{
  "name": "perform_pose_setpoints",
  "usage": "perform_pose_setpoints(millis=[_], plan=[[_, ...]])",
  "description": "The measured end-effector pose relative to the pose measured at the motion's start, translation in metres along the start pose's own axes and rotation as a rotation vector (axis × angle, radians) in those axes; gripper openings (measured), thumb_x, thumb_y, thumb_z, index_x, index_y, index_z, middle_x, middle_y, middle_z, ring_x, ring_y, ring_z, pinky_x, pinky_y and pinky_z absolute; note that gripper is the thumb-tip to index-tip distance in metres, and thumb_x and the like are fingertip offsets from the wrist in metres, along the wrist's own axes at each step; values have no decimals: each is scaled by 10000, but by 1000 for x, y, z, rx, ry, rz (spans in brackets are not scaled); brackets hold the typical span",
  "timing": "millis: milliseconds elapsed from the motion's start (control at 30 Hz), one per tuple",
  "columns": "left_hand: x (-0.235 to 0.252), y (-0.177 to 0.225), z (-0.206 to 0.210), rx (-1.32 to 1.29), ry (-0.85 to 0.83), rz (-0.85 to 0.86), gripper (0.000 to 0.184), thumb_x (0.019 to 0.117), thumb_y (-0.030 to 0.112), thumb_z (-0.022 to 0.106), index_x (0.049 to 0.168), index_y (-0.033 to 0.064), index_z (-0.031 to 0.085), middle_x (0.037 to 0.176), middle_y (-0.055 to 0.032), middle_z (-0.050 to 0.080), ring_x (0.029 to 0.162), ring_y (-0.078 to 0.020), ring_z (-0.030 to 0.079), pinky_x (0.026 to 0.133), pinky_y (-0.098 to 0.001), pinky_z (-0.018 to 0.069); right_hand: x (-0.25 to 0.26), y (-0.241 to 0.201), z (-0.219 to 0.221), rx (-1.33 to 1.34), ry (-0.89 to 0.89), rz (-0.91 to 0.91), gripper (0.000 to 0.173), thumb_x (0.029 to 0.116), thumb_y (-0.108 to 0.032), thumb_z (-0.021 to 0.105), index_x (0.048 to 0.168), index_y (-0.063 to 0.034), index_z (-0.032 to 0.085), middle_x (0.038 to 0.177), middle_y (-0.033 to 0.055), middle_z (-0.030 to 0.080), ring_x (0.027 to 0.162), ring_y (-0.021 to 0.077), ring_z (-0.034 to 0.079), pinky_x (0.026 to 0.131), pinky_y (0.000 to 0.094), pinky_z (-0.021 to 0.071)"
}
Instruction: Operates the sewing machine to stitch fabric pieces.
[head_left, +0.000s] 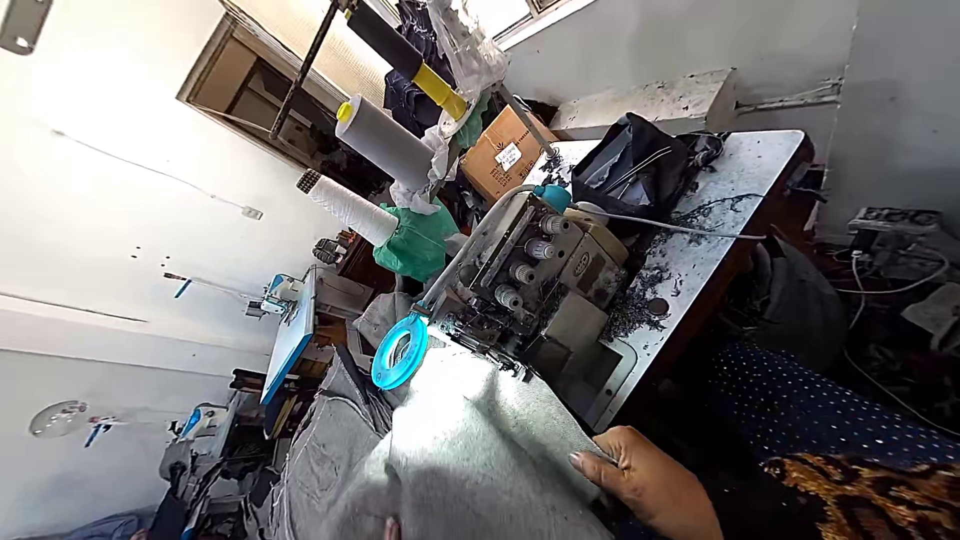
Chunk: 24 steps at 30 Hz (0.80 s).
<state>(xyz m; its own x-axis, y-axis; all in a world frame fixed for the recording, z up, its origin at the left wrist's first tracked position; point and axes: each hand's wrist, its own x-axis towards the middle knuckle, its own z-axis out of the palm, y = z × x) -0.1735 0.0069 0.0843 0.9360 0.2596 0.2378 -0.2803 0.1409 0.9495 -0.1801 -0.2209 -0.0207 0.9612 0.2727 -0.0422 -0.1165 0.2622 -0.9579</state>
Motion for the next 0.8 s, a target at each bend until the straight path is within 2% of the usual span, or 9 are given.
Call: perform_pose_setpoints(millis=[200, 400, 500, 600, 633, 700, 733, 767, 800], plan=[[44, 8, 6, 123, 66, -2, 485, 1090, 98, 217, 896, 177, 656, 762, 128, 752, 737, 32, 719, 708, -197, 617, 29, -18, -6, -138, -66, 72, 411, 1101, -241, 425, 741, -57, 497, 595, 0, 474, 534, 101, 514, 583, 304, 462], [76, 17, 19, 202, 132, -74, 348, 1107, 144, 256, 976, 136, 578, 736, 87, 724, 684, -17, 718, 629, -244, 628, 58, -32, -9, -74, -109, 213, 427, 1139, -297, 327, 846, -58, 526, 597, -7, 554, 467, 70, 526, 489, 236, 443], [87, 7, 17, 270, 241, -25, 222, 1097, 151, 340, 1073, 99, 555, 791, 68, 694, 724, -10, 699, 667, -244, 616, 58, -31, -7, -103, -190, 243, 522, 1141, -336, 281, 852, -28, 589, 644, 27, 638, 476, 94, 563, 493, 262, 466], [65, -27, 8, 524, 419, 159, 379, 1098, 189, 401, 1311, -119, 459, 1078, -100, 600, 946, 9, 620, 887, -207, 523, 39, -9, 3, -169, -367, 220, 556, 1134, -320, 285, 1001, 54, 675, 809, 118, 701, 569, 151, 606, 581, 340, 512], [48, -48, 1, 676, 436, 248, 430, 1091, 184, 427, 1309, -187, 436, 1127, -186, 596, 1027, -25, 622, 952, -209, 502, 33, 2, 3, -216, -355, 155, 550, 1131, -298, 299, 1000, 57, 698, 817, 128, 709, 591, 160, 621, 610, 353, 525], [9, -95, -18, 1029, 286, 371, 628, 991, 172, 569, 1339, -301, 349, 1291, -436, 525, 1264, -371, 557, 1123, -425, 410, 26, 22, -2, -361, -168, -107, 518, 1112, -254, 355, 948, 66, 727, 816, 176, 718, 681, 249, 680, 705, 451, 560], [-3, -118, -25, 1196, 163, 417, 782, 893, 247, 642, 1321, -339, 351, 1356, -521, 427, 1336, -599, 422, 1185, -599, 269, 28, 36, -6, -467, 16, -314, 500, 1091, -246, 400, 863, 52, 731, 765, 178, 707, 696, 285, 697, 698, 482, 560], [-10, -137, -26, 1341, 78, 424, 803, 849, 300, 683, 1258, -343, 430, 1335, -558, 410, 1309, -719, 357, 1170, -704, 195, 36, 52, -11, -598, 217, -534, 490, 1074, -254, 429, 772, 11, 711, 719, 145, 689, 698, 274, 703, 676, 452, 574], [-14, -145, -18, 1499, 26, 356, 682, 860, 311, 671, 1170, -286, 561, 1268, -516, 514, 1267, -701, 436, 1157, -703, 239, 45, 65, -20, -728, 361, -704, 492, 1073, -271, 427, 728, -30, 682, 726, 113, 691, 744, 251, 709, 720, 404, 584]])
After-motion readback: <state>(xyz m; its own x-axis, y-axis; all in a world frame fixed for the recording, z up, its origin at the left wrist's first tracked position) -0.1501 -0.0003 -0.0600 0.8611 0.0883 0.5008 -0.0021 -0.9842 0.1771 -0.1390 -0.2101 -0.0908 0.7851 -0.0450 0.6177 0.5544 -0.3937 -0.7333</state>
